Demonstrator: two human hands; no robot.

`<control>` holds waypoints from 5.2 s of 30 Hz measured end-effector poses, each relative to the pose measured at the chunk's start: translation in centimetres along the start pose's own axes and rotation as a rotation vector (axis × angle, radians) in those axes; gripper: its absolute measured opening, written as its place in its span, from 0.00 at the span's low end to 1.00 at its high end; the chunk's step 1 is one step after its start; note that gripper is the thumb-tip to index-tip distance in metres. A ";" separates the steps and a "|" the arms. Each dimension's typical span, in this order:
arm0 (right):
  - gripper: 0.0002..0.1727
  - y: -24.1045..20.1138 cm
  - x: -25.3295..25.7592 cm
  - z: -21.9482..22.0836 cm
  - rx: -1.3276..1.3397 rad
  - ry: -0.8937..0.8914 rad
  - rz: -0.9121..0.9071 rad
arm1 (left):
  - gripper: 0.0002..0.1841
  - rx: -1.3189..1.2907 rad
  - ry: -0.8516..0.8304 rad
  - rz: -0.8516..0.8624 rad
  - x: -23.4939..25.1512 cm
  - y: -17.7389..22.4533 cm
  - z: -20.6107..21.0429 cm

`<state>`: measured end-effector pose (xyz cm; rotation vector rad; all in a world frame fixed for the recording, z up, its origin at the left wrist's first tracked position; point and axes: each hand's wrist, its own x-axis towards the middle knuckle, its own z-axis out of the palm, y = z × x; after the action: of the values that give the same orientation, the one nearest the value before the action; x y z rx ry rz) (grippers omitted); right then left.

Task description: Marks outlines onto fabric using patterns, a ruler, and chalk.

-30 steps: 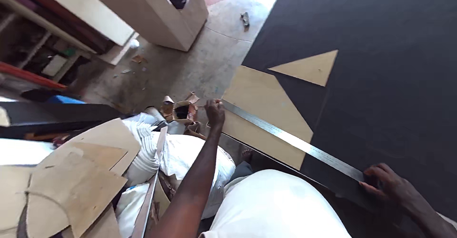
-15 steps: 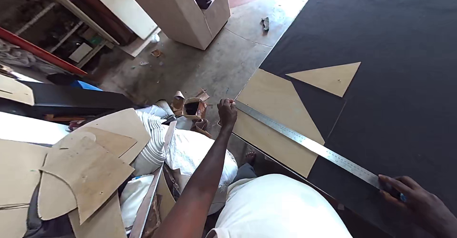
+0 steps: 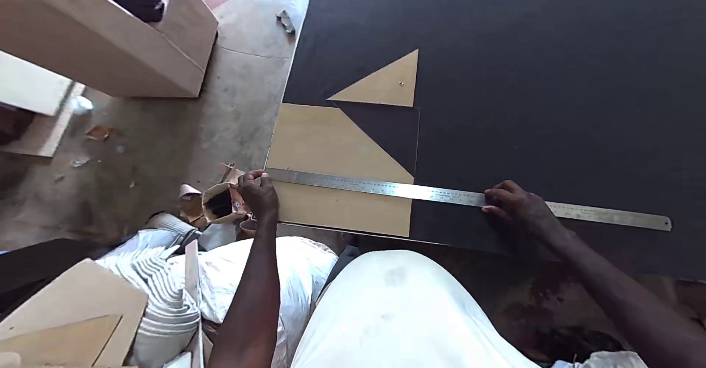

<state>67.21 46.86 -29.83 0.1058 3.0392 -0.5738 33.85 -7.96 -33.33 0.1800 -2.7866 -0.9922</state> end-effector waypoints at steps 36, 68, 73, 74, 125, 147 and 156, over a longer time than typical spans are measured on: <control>0.21 1.8 -0.4 1.9 -0.088 0.014 -0.005 | 0.15 0.009 0.007 -0.041 -0.6 0.6 -0.5; 0.11 -10.1 1.8 2.5 0.830 0.113 0.446 | 0.15 -0.014 0.016 0.028 -0.4 -0.6 0.0; 0.20 -14.0 4.4 5.0 1.264 0.138 0.518 | 0.18 0.010 0.009 0.076 0.0 -3.5 1.0; 0.22 -14.3 4.9 5.5 1.241 0.190 0.520 | 0.18 0.009 0.006 0.074 0.0 -3.3 0.9; 0.13 -17.5 9.2 5.3 1.062 0.666 0.927 | 0.20 0.074 -0.586 0.755 4.2 -0.9 -1.4; 0.12 -34.9 22.9 15.7 0.683 1.148 0.743 | 0.15 0.104 -1.269 0.872 11.1 2.0 0.2; 0.20 -36.3 25.8 17.9 0.076 1.095 1.043 | 0.16 -0.001 -1.598 0.775 19.4 4.5 2.1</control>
<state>39.36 8.09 -34.84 2.4787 2.9904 -0.5983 14.20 -6.60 -29.61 -2.4298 -3.1977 -1.0582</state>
